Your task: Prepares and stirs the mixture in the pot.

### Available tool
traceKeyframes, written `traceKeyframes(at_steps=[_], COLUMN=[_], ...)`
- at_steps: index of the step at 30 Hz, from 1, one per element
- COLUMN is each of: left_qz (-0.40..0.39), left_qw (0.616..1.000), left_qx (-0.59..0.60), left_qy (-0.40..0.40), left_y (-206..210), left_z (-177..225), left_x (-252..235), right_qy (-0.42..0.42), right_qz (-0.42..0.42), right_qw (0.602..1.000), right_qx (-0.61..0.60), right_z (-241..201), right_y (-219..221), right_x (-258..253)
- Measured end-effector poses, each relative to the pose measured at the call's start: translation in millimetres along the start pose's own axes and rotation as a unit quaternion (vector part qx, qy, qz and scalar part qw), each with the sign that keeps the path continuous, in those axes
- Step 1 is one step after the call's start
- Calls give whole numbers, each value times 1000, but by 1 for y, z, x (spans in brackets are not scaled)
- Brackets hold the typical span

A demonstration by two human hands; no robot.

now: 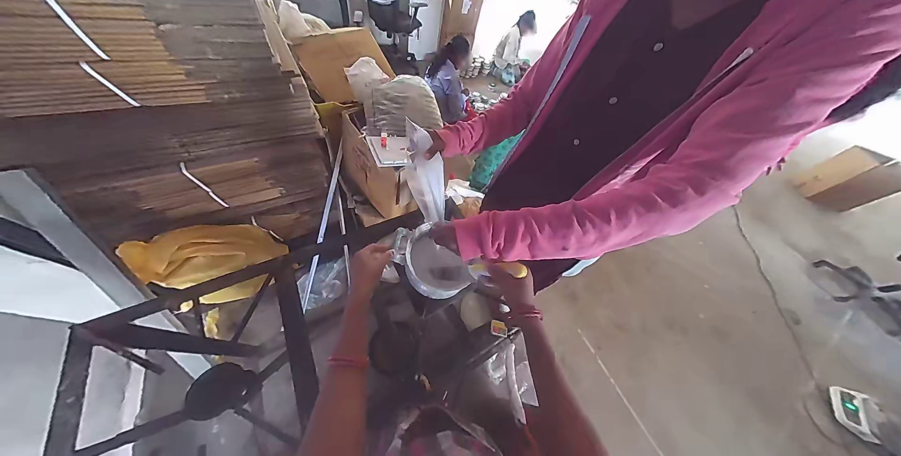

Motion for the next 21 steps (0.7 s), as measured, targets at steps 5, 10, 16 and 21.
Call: traceKeyframes(at_steps=[5,10,16,21], left_qz=[0,-7,-8,-6], left_qw=[1000,1000,1000,1000], left_qx=[-3,-1,-19,-11], left_qy=[-3,-10,-6,-9], left_y=[1,-2,-1,-2], left_z=[4,3,5,1], left_x=[2,3,4,0], right_qy=[-7,-3,-20,6], right_qz=[69,1,42,14], right_qw=[998,1000,998,1000], right_qx=[-4,-8,-29,3], right_z=[10,-4,8,-3], right_y=[2,-1,9,-5], right_x=[-8,4,-1,6])
Point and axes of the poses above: each hand's wrist, its own x-axis away from the middle knuckle, its own y-axis out of the palm, z = x × y, the point moved 4 cm from there along -x, towards the middle knuckle, and after that the axes turned 2 degrees about -y, right-handed, at the moved point
